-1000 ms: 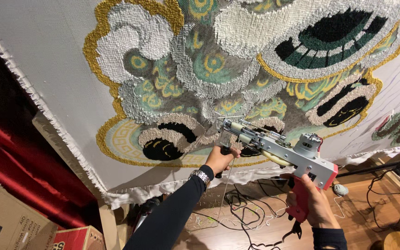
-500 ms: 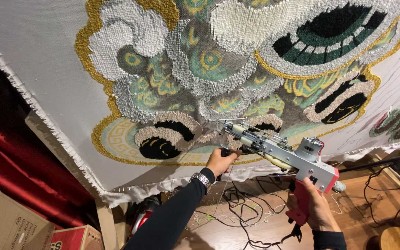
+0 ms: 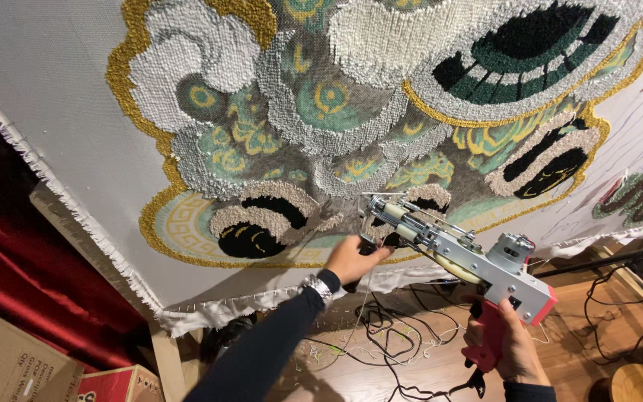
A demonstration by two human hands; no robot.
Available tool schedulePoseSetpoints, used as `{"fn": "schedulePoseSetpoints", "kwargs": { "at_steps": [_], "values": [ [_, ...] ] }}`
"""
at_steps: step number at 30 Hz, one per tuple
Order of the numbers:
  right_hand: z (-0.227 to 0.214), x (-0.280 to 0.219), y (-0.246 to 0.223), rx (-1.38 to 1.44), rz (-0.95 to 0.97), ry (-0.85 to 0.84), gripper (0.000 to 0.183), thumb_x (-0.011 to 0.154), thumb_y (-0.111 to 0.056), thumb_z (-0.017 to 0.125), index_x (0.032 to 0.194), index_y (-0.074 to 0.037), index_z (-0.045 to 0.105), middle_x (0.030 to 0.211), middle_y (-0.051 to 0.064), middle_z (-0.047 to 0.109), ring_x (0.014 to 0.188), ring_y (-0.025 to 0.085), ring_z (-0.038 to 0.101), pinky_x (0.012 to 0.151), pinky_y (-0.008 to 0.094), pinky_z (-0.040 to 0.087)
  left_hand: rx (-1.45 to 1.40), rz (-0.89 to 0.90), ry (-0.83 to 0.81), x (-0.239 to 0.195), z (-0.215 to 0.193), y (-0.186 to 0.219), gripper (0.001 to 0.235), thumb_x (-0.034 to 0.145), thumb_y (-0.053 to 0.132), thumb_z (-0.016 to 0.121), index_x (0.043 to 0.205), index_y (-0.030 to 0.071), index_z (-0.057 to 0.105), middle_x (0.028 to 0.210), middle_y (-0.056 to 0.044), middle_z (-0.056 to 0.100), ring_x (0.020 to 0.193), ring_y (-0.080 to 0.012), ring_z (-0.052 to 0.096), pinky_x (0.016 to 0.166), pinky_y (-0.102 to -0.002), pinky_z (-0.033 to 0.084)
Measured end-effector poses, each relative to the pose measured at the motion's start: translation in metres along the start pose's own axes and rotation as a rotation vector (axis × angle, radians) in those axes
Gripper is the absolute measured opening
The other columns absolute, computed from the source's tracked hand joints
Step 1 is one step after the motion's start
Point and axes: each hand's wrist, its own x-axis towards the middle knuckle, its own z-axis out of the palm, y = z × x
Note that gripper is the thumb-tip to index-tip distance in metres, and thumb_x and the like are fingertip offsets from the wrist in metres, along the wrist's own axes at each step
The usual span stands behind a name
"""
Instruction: The person uses a handheld tufting gun to apply yarn to a large canvas stretched on a frame, creating a colorful skull design. They then use scissors to trim the yarn loops for a smooth finish.
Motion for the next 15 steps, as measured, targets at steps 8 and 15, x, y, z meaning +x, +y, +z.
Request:
{"fn": "schedulePoseSetpoints", "kwargs": {
  "at_steps": [8, 15],
  "values": [
    [-0.041, 0.014, 0.026, 0.072, -0.045, 0.024, 0.074, 0.092, -0.062, 0.054, 0.128, 0.003, 0.058, 0.063, 0.006, 0.051, 0.055, 0.021, 0.049, 0.05, 0.037, 0.043, 0.484, 0.153, 0.011, 0.052, -0.122, 0.038, 0.069, 0.09, 0.034, 0.068, 0.155, 0.032, 0.045, 0.07, -0.002, 0.068, 0.045, -0.0113, 0.051, 0.042, -0.03, 0.049],
    [-0.041, 0.035, 0.035, 0.087, -0.02, 0.017, 0.065, 0.098, -0.063, 0.054, 0.113, 0.0, 0.053, 0.067, 0.008, 0.054, 0.056, 0.021, 0.049, 0.051, 0.038, 0.044, 0.942, 0.278, 0.056, 0.088, -0.162, 0.047, 0.082, 0.078, 0.014, 0.073, 0.149, 0.045, 0.045, 0.072, -0.009, 0.067, 0.062, -0.0264, 0.065, 0.065, -0.045, 0.058]
  ]
}}
